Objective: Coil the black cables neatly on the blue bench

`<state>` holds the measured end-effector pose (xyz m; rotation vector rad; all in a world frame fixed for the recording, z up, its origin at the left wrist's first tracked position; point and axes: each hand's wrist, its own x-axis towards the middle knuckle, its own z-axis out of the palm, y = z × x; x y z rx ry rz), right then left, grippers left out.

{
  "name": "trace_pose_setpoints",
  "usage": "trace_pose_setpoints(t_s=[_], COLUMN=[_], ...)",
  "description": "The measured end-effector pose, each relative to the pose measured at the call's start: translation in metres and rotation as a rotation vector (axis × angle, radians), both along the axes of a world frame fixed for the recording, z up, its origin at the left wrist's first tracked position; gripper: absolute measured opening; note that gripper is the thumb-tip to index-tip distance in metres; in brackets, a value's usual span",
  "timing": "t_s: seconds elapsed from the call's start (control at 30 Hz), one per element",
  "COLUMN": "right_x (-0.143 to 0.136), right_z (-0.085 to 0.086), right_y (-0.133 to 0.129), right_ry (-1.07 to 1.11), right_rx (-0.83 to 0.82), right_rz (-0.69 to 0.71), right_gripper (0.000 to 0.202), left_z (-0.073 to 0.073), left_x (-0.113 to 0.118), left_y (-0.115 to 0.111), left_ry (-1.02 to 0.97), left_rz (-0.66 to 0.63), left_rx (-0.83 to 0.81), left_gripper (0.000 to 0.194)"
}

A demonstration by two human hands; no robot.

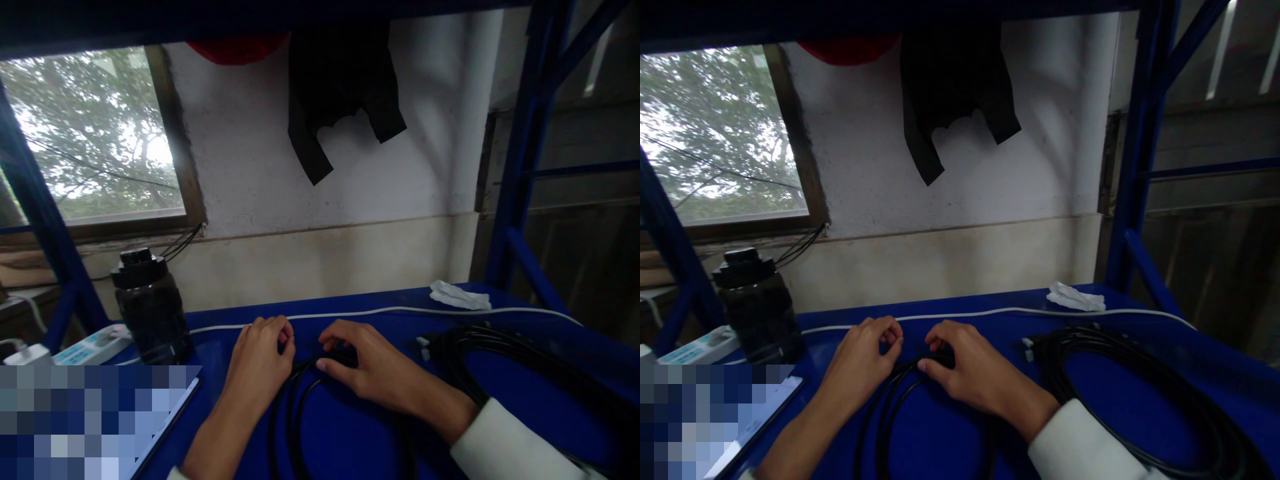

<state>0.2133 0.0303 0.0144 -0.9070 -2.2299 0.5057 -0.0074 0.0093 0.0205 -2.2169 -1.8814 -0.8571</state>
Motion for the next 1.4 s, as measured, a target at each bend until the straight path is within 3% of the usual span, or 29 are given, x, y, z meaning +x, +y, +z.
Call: trace_pose_setpoints(t_s=[0.23,0.57,0.87,1.07,1.23,1.33,1.4], right_x=[0.004,0.012,0.011,0.013,0.012,0.025,0.046], right_z=[-0.006,-0.015,-0.009,-0.017,-0.010,-0.007,-0.014], right_y=[0.005,0.018,0.010,0.015,0.012,0.003,-0.007], right_ry=[-0.052,0.003,0.051,0.055,0.019,0.015,-0.001], right_rx=[-0.011,0.009,0.082,0.081,0.064,0.095,0.115], right_rz=[0.038,0.154,0.166,0.144,0.060,-0.108,-0.235], right_gripper=[0.037,0.016,0.013,0.012,0.014,0.028,0.034], left_z=[0.002,0.002,0.004,0.003,-0.003,-0.007,-0.009], left_x=[-0.008,-0.018,-0.023,-0.028,-0.027,-0.019,-0.011], left_y=[0.002,0.007,0.003,0.002,0.008,0.011,0.011], left_ry=[-0.029,-0.085,-0.056,-0.014,-0.079,-0.224,-0.284], left_rz=[0.078,0.203,0.313,0.344,0.211,0.039,-0.051], left_rx=[-0.067,-0.223,-0.247,-0.194,-0.047,0.052,0.081], left_gripper=[0.015,0.016,0.016,0.023,0.030,0.023,0.019])
